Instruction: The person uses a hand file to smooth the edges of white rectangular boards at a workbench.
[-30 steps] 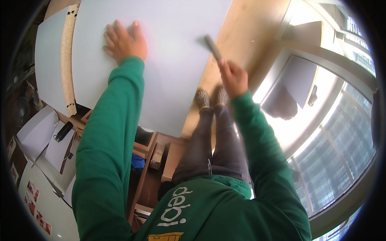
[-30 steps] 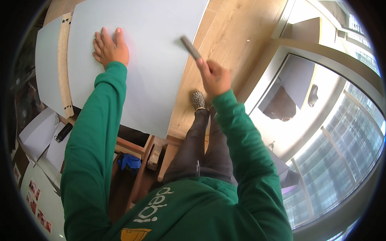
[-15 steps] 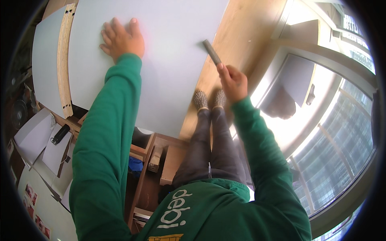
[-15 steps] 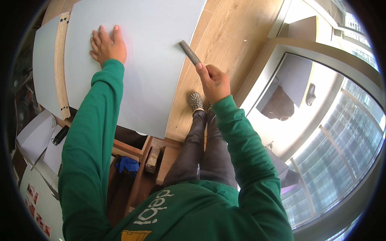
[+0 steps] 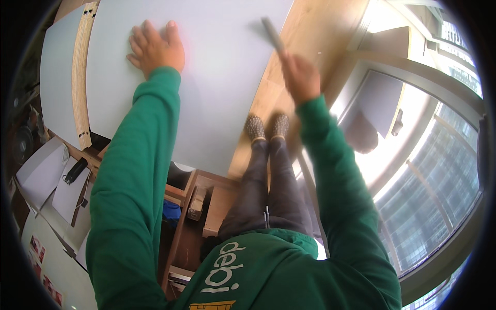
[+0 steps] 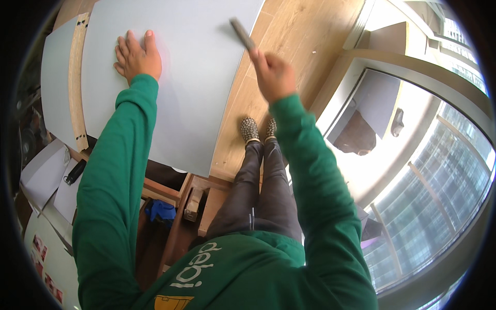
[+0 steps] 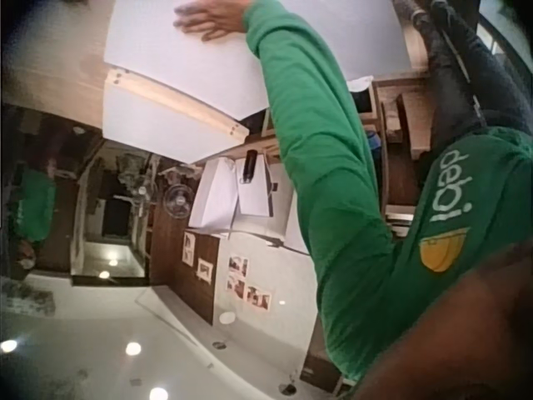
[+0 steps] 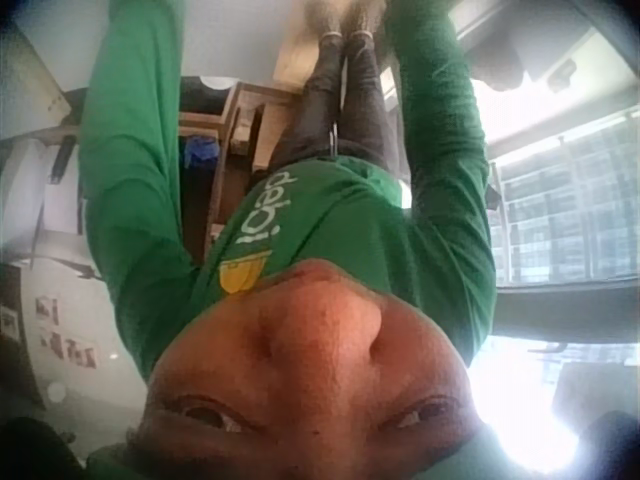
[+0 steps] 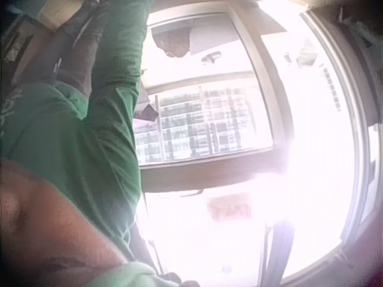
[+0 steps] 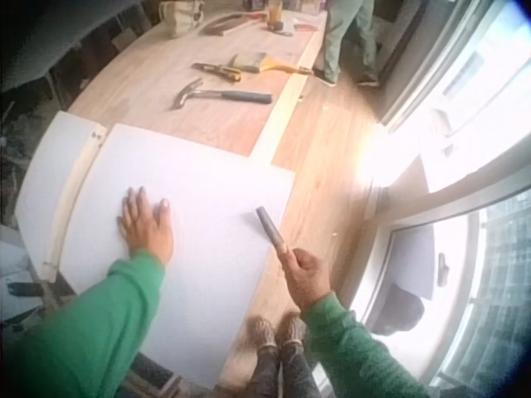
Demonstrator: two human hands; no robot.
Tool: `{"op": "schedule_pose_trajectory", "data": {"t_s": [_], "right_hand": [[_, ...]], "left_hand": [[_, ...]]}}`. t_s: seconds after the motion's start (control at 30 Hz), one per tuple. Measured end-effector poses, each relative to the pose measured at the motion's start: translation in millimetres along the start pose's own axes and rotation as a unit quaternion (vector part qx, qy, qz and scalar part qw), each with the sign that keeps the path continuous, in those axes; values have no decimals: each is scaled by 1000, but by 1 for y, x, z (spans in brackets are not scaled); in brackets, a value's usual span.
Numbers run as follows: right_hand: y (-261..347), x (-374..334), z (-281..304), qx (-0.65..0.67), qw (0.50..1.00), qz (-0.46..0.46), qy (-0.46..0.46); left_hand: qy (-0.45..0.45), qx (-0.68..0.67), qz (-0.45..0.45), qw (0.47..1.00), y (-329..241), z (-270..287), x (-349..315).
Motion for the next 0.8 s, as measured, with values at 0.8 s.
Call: {"op": "schedule_pose_trajectory", "data": {"t_s": [0.8], "right_hand": [[5,53,-5,52,999,5,0]], "left_hand": [[-3,-16,4,1000,-4,1,2]]}}
Point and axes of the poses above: each hand's wrist, its own x-axis towards the middle knuckle, its own z-axis out of the back of the hand, y = z × x, the point moved 2 cm from there along x, towards the middle knuckle, and after that the axes turned 10 degrees about -y, right-handed, at the moved point
